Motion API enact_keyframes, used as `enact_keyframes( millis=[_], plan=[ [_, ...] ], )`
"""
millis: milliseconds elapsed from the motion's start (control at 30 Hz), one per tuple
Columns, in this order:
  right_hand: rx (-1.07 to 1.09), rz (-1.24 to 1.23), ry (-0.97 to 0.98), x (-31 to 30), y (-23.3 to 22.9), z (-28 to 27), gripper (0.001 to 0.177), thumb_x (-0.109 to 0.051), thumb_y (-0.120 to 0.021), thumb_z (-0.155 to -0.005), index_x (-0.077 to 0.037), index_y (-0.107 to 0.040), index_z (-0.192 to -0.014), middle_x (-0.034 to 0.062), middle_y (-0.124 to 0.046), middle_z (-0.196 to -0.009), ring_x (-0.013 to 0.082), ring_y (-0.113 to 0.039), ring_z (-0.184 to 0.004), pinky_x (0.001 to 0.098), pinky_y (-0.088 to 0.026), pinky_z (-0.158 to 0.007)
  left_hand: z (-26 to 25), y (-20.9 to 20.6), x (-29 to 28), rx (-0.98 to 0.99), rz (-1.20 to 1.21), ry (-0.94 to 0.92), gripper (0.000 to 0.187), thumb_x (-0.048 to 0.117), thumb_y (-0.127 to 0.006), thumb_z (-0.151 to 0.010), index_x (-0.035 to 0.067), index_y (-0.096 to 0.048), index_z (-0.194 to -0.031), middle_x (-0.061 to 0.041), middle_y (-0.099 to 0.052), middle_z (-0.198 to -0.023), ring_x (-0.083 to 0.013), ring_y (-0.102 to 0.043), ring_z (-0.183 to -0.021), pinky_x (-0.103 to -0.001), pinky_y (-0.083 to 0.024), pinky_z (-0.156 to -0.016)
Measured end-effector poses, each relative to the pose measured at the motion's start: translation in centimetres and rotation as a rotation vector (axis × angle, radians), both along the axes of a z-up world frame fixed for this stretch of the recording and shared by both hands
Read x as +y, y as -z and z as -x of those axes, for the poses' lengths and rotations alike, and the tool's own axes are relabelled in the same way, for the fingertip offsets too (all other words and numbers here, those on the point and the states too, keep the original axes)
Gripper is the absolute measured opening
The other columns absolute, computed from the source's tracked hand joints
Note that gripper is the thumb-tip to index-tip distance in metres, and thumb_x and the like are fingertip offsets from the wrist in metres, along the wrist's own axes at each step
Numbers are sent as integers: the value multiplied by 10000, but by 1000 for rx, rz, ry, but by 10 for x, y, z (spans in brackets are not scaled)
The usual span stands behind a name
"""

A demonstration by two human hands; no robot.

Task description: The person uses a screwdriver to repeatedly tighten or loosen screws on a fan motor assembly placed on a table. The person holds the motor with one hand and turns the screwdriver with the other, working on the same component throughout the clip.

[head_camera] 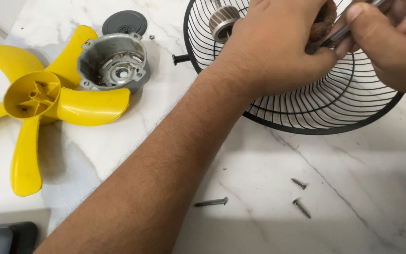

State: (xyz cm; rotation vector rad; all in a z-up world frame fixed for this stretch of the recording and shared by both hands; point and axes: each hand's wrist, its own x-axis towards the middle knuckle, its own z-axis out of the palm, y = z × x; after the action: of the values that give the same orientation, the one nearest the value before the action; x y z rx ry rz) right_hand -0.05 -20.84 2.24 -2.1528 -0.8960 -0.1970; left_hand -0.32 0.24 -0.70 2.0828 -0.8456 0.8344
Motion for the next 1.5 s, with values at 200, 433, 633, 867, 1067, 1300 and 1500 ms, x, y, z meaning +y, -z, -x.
enact_keyframes(
  millis=[200, 433, 633, 867, 1067, 1300, 1500],
  plan=[
    [-7, 109, 34, 7, -7, 0, 240, -97, -446, -1118, 60, -616, -1180, 195, -701, -1036, 246, -715, -963, 344, -601, -847, 0, 1, 2, 122, -13, 91, 422, 262, -738, -779, 147, -599, -1160, -72, -721, -1015, -296, -703, -985, -482, -579, -788],
    [50, -67, 10, -3, 3, -13, 338, -198, -343, -1203, 20, -601, -1223, 149, -686, -1131, 219, -705, -997, 263, -542, -722, 0, -3, 3, 155, 5, 142, 286, 173, -701, -742, 80, -608, -995, -52, -703, -833, -236, -717, -802, -422, -570, -718],
    [-209, 63, -79, -10, 9, -18, 351, -167, -353, -1224, 31, -632, -1142, 168, -703, -1032, 214, -696, -870, 256, -516, -660, -1, -5, 3, 266, 3, 150, 240, 171, -689, -739, 85, -605, -947, -39, -681, -773, -201, -715, -742, -379, -577, -696],
    [-108, -46, -35, -14, 20, -22, 283, -151, -431, -1246, 24, -630, -1146, 154, -701, -1042, 162, -683, -828, 225, -532, -691, -4, 0, 2, 24, 65, 163, 321, 166, -722, -717, 50, -600, -990, -73, -691, -817, -260, -699, -776, -421, -560, -691],
    [-149, 115, 41, -18, 21, -27, 344, -134, -315, -1181, 41, -610, -1155, 169, -686, -1010, 178, -658, -807, 262, -516, -684, -5, -1, 0, 175, 2, 128, 295, 208, -724, -736, 83, -620, -982, -46, -701, -804, -208, -723, -768, -391, -580, -700],
    [-62, -82, 62, -39, 41, -34, 273, -175, -485, -1252, 0, -659, -1135, 115, -702, -993, 135, -701, -869, 200, -572, -789, -3, -1, 1, 190, 1, 118, 374, 236, -743, -746, 92, -610, -1064, -50, -711, -871, -219, -720, -822, -412, -573, -729],
    [-235, 66, -271, -27, 39, -51, 303, -170, -430, -1168, 98, -541, -1255, 161, -677, -1045, 179, -681, -940, 258, -564, -821, -3, 1, -2, 151, -38, 46, 422, 269, -778, -746, 109, -603, -1095, -83, -710, -968, -272, -703, -954, -457, -556, -824]
  ],
)
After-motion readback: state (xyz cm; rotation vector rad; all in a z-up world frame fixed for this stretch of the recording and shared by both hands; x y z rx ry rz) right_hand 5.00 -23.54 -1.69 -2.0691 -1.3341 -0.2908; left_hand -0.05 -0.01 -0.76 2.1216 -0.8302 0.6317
